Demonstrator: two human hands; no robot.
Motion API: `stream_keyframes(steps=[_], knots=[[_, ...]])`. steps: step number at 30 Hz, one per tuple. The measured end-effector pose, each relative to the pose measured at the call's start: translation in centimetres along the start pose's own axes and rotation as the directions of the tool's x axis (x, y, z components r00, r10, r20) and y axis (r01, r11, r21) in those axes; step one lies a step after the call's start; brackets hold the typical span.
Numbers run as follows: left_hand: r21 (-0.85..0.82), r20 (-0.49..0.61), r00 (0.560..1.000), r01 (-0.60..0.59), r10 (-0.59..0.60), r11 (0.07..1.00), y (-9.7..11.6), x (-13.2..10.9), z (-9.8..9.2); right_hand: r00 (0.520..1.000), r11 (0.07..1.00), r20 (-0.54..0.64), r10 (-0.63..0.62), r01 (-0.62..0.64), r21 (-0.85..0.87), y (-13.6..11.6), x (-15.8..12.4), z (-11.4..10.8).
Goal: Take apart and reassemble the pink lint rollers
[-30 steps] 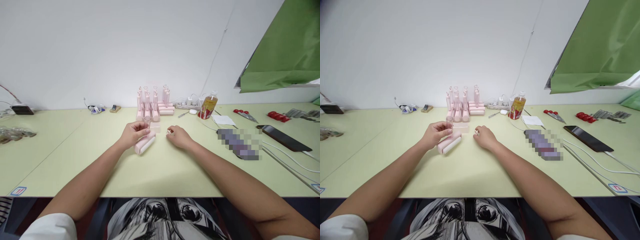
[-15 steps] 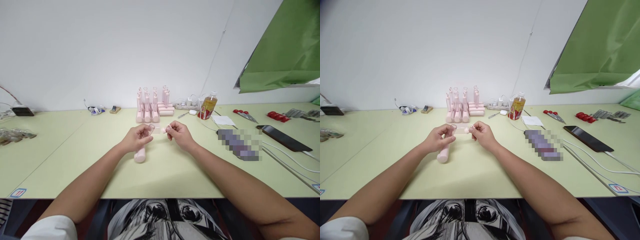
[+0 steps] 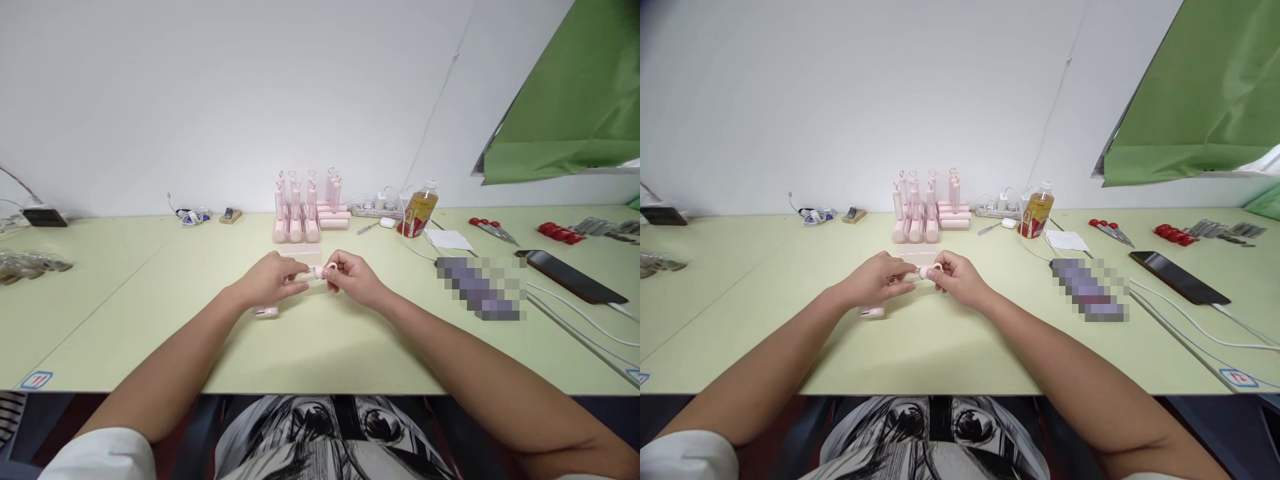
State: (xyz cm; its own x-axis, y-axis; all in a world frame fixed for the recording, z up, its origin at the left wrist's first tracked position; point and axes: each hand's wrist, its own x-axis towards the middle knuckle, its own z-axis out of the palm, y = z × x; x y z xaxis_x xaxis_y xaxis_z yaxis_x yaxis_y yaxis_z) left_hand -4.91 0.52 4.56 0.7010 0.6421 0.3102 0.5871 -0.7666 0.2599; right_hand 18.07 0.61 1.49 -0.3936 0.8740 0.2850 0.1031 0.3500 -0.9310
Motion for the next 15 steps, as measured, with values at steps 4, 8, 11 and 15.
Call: stream_keyframes(steps=[4,8,11,15], knots=[[0.072,0.046,0.997,0.060,-0.064,0.996,0.4,0.0,0.2,0.978,0.939,0.207,0.019,0.053,-0.339,0.2,-0.2,-0.1],[0.066,0.108,0.990,0.080,-0.086,0.995,0.8,0.1,0.8,0.958,0.915,0.278,0.074,0.046,-0.401,0.6,-0.4,0.6],[0.064,0.093,0.991,0.094,-0.100,0.994,0.3,0.2,1.0,0.990,0.861,0.134,0.045,0.030,-0.508,0.5,-0.7,1.1],[0.070,0.065,0.987,0.143,-0.147,0.987,-0.7,0.5,1.3,0.945,0.757,0.254,-0.207,0.319,-0.571,-0.6,-2.1,3.4]])
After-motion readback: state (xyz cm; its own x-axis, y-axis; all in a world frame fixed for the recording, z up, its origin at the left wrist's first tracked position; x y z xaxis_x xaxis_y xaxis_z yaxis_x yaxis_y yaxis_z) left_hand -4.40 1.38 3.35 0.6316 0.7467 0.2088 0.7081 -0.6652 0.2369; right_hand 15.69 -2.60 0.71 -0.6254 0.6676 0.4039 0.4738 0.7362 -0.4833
